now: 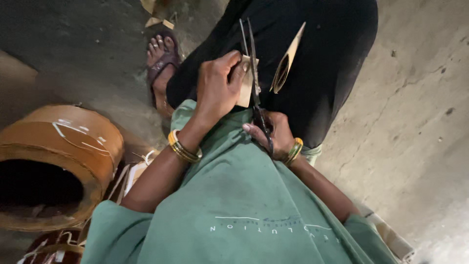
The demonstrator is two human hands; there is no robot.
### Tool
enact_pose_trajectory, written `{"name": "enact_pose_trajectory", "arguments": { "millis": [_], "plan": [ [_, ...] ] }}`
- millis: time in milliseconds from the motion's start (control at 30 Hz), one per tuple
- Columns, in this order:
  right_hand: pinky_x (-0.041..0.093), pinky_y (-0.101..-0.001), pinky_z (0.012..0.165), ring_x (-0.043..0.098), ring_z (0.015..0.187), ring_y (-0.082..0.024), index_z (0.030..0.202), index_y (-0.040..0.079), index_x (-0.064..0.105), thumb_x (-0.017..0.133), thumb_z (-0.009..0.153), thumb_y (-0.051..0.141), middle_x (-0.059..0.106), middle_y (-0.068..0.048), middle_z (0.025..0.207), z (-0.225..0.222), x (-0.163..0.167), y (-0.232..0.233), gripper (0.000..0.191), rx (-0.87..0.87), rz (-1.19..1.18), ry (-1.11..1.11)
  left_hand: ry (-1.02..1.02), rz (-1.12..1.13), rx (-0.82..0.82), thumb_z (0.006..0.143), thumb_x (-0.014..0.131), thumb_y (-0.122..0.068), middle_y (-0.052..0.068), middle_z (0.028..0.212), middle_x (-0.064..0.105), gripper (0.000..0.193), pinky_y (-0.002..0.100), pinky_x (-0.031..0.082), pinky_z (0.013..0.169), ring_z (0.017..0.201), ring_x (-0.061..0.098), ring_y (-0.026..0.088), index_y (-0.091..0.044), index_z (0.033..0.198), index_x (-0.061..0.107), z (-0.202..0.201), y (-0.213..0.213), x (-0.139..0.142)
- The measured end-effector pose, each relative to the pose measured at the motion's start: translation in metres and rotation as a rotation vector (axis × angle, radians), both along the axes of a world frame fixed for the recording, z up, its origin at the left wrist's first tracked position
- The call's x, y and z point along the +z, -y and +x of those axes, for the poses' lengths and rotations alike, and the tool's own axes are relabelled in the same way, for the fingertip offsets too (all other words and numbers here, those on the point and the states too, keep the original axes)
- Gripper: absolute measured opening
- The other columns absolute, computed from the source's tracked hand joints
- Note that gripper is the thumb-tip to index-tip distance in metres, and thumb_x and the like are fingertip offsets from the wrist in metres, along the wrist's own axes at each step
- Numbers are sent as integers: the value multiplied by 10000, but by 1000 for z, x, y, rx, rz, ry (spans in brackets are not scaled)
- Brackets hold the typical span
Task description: The person sits on the floor and uses scissors to cut a folded piece of cardboard into smaller strips. The person repeatedly folds and cuts the material, producing small offcuts that accumulate on the floor.
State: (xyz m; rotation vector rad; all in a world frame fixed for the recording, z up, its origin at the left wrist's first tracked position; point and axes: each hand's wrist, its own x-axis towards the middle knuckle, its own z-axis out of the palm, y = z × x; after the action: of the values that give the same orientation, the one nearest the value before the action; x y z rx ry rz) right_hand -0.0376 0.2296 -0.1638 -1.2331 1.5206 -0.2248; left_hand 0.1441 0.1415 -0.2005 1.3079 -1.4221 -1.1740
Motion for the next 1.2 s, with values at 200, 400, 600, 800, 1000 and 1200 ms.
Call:
{"name": "enact_pose_trajectory", "arguments": {
  "millis": [200, 400, 600, 800, 1000, 1200],
  "plan": [
    [435, -342, 557, 501, 617, -113, 852, 29, 637, 731, 881, 459, 542, -18, 656, -12, 26, 9, 441, 202, 17, -48, -45, -7, -14, 979, 638, -98, 225, 828, 622, 97, 414, 473, 603, 777, 667, 407, -2, 966, 644, 0, -10, 20],
    [445, -307, 613, 507, 674, -95, 964, 29, 644, 679, 951, 407, 555, -4, 722, -10, 25, 8, 380, 136, 43, 90, -30, 94, -37, 971, 647, -105, 229, 789, 616, 114, 433, 455, 587, 738, 664, 406, 5, 944, 644, 0, -16, 12],
    [414, -269, 528, 504, 597, -56, 805, 22, 648, 733, 931, 318, 575, 29, 644, -4, -6, -6, 333, -51, 102, 45, 9, 90, -20, 978, 647, -115, 228, 776, 615, 119, 448, 453, 591, 714, 655, 401, -3, 938, 652, 3, -13, 1],
    [416, -256, 519, 529, 579, -52, 774, 25, 646, 747, 928, 326, 605, 18, 633, 0, -14, -5, 353, -106, -6, 80, 5, 57, 10, 980, 691, -162, 214, 773, 595, 189, 396, 442, 572, 671, 613, 371, 8, 911, 644, 1, -21, 13],
    [456, -239, 602, 539, 706, -51, 912, 20, 650, 772, 934, 225, 619, 0, 758, 3, 48, 7, 240, -11, -136, 95, -344, 203, 136, 1029, 698, -169, 29, 764, 571, 215, 261, 449, 639, 743, 513, 62, 23, 935, 666, 16, -25, 12],
    [538, -244, 778, 651, 854, -89, 1029, -11, 649, 816, 905, 69, 720, -43, 941, 22, 100, 15, 222, -163, -467, -32, -625, 235, 114, 986, 725, -63, -14, 956, 553, 112, 211, 461, 751, 859, 555, 43, 29, 949, 674, 12, -56, 32]
  ]
}}
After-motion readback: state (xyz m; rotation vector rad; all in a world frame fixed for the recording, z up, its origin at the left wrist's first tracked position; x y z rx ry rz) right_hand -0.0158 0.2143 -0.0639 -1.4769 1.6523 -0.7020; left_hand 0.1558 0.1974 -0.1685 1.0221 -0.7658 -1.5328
